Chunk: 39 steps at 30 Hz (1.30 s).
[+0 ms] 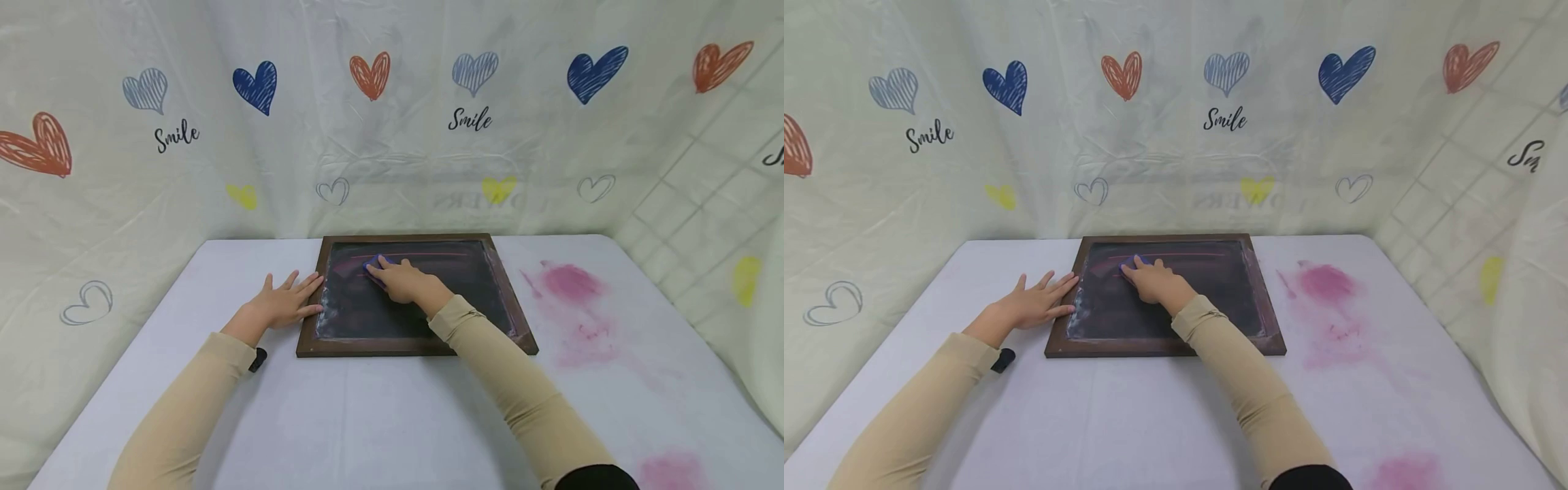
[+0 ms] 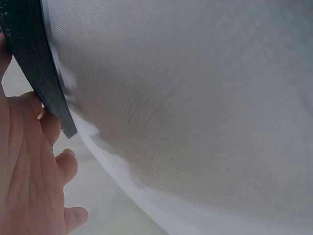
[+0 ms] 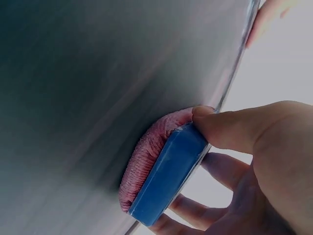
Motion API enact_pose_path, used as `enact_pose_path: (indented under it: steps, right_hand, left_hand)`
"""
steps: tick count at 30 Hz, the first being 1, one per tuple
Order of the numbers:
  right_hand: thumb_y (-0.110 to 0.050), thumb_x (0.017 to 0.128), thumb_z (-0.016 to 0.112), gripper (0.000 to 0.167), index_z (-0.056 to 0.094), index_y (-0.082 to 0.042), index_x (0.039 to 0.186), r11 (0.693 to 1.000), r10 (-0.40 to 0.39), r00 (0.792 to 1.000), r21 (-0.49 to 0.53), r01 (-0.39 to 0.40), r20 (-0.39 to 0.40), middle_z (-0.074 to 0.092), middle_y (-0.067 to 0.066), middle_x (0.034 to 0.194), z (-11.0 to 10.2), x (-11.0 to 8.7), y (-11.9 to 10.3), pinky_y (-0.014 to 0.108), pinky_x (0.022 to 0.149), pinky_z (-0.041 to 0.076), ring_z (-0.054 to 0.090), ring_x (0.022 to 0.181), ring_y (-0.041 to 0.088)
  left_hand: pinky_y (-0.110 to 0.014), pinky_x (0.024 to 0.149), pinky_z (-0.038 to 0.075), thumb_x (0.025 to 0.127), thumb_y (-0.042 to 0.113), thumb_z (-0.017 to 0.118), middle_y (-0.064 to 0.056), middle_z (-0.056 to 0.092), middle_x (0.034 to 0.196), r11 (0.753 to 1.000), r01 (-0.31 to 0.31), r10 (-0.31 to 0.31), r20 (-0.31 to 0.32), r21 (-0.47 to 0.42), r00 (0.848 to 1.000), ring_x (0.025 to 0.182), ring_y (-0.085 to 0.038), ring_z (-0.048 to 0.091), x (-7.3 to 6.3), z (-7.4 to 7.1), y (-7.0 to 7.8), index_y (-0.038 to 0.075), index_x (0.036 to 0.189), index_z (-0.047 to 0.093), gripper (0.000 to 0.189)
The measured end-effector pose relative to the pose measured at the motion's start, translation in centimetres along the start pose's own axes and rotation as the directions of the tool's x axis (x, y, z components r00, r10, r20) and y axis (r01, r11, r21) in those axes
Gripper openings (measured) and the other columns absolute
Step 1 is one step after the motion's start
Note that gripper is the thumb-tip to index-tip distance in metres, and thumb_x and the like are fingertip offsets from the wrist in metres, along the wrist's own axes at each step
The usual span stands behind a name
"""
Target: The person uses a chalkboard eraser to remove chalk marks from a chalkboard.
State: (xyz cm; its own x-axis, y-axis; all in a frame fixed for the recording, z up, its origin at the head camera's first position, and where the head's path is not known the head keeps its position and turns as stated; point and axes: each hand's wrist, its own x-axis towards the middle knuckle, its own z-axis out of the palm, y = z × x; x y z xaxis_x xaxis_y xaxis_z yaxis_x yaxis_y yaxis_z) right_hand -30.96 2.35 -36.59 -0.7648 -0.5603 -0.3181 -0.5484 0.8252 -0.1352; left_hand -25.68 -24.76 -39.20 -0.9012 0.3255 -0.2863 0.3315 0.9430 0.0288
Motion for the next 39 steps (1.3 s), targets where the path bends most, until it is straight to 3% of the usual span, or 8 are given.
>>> enact_pose_path:
  steps: [3,8,14,21,27,31,35,39]
  right_hand:
    - [-0.009,0.11,0.045,0.064,0.019,-0.027,0.166,0.999,-0.02,1.0,-0.029,0.019,-0.004,0.008,0.007,0.171,-0.1,0.5,-1.9,0.059,0.111,0.038,0.03,0.144,0.05]
    - [-0.009,0.109,0.048,0.066,0.02,-0.029,0.166,0.994,-0.071,0.997,-0.085,0.072,0.021,0.008,0.004,0.172,0.2,1.0,-4.3,0.059,0.112,0.038,0.029,0.146,0.048]
    - [-0.009,0.108,0.05,0.068,0.021,-0.034,0.164,0.994,-0.07,0.997,-0.079,0.071,0.007,0.01,-0.002,0.171,0.3,0.9,-4.1,0.058,0.112,0.039,0.032,0.146,0.045]
    - [-0.004,0.108,0.049,0.07,0.02,-0.03,0.165,0.999,-0.038,0.999,0.003,0.038,-0.021,0.008,0.003,0.172,0.1,-0.4,0.3,0.058,0.109,0.04,0.022,0.148,0.053]
    - [-0.005,0.106,0.053,0.066,0.025,-0.014,0.164,0.998,-0.046,0.996,0.028,0.048,-0.079,0.015,0.018,0.169,0.2,-3.6,6.8,0.062,0.115,0.029,0.031,0.143,0.055]
    - [-0.002,0.104,0.054,0.065,0.026,-0.007,0.163,0.999,0.005,0.994,0.054,0.0,-0.106,0.017,0.026,0.166,0.5,-5.5,10.6,0.066,0.115,0.025,0.035,0.141,0.053]
    - [0.0,0.103,0.054,0.065,0.026,-0.004,0.162,0.997,0.053,0.991,0.063,-0.046,-0.122,0.016,0.029,0.165,0.5,-6.2,12.0,0.068,0.116,0.021,0.041,0.138,0.052]
    - [0.001,0.103,0.053,0.067,0.025,-0.008,0.163,0.993,0.097,0.989,0.077,-0.088,-0.115,0.013,0.026,0.166,0.5,-5.5,11.3,0.069,0.113,0.026,0.029,0.141,0.06]
  left_hand:
    - [-0.077,0.113,0.001,0.108,0.057,0.036,-0.009,0.013,0.171,1.0,0.0,0.0,-0.008,-0.007,1.0,0.155,-0.042,0.009,0.1,-0.1,0.0,0.014,0.166,0.013,0.076]
    - [-0.076,0.113,0.001,0.108,0.058,0.036,-0.008,0.012,0.171,1.0,0.005,-0.005,-0.01,-0.01,1.0,0.155,-0.041,0.008,0.1,0.3,-0.1,0.015,0.167,0.012,0.076]
    - [-0.077,0.113,0.0,0.108,0.059,0.034,-0.007,0.011,0.172,1.0,0.007,-0.008,-0.004,-0.006,1.0,0.155,-0.041,0.008,0.2,0.7,-0.3,0.015,0.167,0.011,0.077]
    - [-0.076,0.113,0.0,0.108,0.059,0.035,-0.008,0.011,0.172,1.0,-0.003,0.003,-0.012,-0.01,1.0,0.155,-0.041,0.008,0.1,0.3,-0.2,0.015,0.167,0.011,0.077]
    - [-0.077,0.113,0.0,0.108,0.058,0.037,-0.009,0.014,0.171,1.0,-0.006,0.005,-0.015,-0.025,1.0,0.155,-0.042,0.009,-0.3,0.2,0.0,0.014,0.166,0.013,0.077]
    - [-0.077,0.113,0.0,0.107,0.058,0.037,-0.009,0.013,0.171,1.0,-0.008,0.008,-0.014,-0.019,1.0,0.155,-0.042,0.009,-0.2,0.4,-0.2,0.014,0.167,0.013,0.078]
    - [-0.077,0.113,0.0,0.108,0.059,0.036,-0.008,0.012,0.171,1.0,-0.01,0.01,-0.012,-0.016,1.0,0.155,-0.042,0.008,-0.1,0.5,-0.2,0.015,0.167,0.012,0.077]
    - [-0.077,0.113,0.0,0.108,0.058,0.036,-0.009,0.012,0.171,1.0,-0.012,0.011,-0.017,-0.021,1.0,0.155,-0.042,0.009,0.0,0.5,-0.3,0.014,0.167,0.012,0.077]
